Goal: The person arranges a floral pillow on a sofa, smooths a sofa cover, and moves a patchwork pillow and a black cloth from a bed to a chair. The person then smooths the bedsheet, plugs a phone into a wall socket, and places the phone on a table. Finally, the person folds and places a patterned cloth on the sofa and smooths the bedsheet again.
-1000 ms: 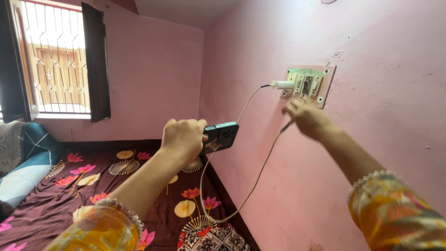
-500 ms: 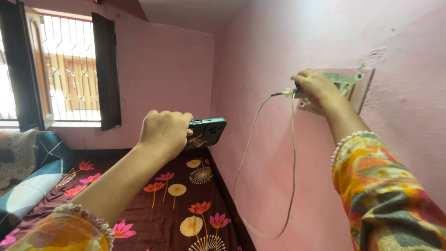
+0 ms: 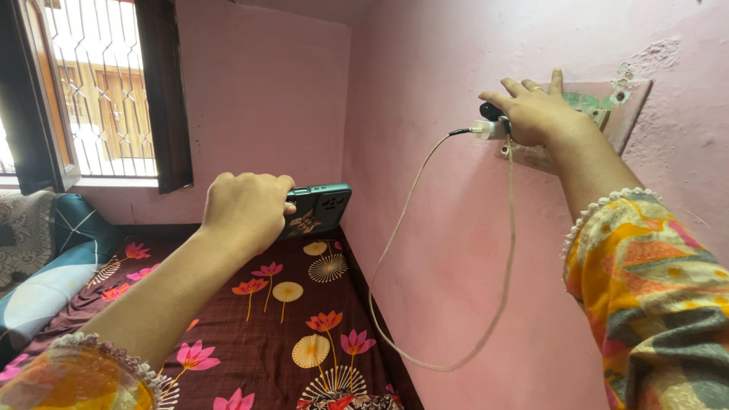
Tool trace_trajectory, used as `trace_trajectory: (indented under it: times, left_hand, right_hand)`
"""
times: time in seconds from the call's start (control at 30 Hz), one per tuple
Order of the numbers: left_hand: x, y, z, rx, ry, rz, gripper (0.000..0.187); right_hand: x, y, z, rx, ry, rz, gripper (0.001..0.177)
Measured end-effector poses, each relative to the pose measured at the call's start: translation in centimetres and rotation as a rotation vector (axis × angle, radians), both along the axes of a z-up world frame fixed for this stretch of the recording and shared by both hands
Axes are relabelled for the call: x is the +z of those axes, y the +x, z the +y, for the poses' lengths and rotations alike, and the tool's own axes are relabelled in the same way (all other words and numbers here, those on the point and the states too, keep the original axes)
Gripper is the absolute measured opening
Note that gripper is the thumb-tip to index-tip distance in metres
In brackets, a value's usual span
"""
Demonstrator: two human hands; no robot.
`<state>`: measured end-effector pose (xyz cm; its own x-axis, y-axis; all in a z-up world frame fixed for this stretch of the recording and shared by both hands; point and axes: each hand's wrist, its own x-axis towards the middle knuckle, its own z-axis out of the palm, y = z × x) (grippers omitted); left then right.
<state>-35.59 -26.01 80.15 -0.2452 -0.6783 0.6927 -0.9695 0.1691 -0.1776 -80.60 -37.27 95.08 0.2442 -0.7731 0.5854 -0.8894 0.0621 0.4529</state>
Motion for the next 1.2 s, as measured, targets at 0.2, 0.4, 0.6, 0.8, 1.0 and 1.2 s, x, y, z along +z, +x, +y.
trace_trajectory:
  times: [0.2,0.4,0.6,0.8,1.0,1.2]
  left_hand:
    - [0.0,0.4,0.0,0.026,0.058,0.02,0.026]
    - [-0.5,0.2,-0.5,0.007,0.07,0.021,0.028]
    - [-0.5,0.7,-1.0,-0.013,0.042,0.033,0.025]
    - [-0.7,0.8,-1.5,-0.002,0.052,0.02,0.025]
    - [-1.0,0.2,-1.7,-0.008,0.05,0.015,0.027]
    - [-1.2,-0.2,-1.4,-0.032,0.056,0.027,0.025]
  right_hand:
    - [0.5,1.0,1.0,-0.074,0.011,0.099,0.074]
    - [1.4,2.4,1.7,-0.12,0.033,0.198,0.079]
    - [1.8,3.7,3.7,-0.056,0.154,-0.228,0.082]
    - [2.0,4.6,4.5,0.056,0.171,-0.425,0.095]
    - [2.1,4.0,3.0,0.144,0.165,-0.359,0.092]
    - [1.4,3.2,2.9,0.177,0.101,-0.272,0.092]
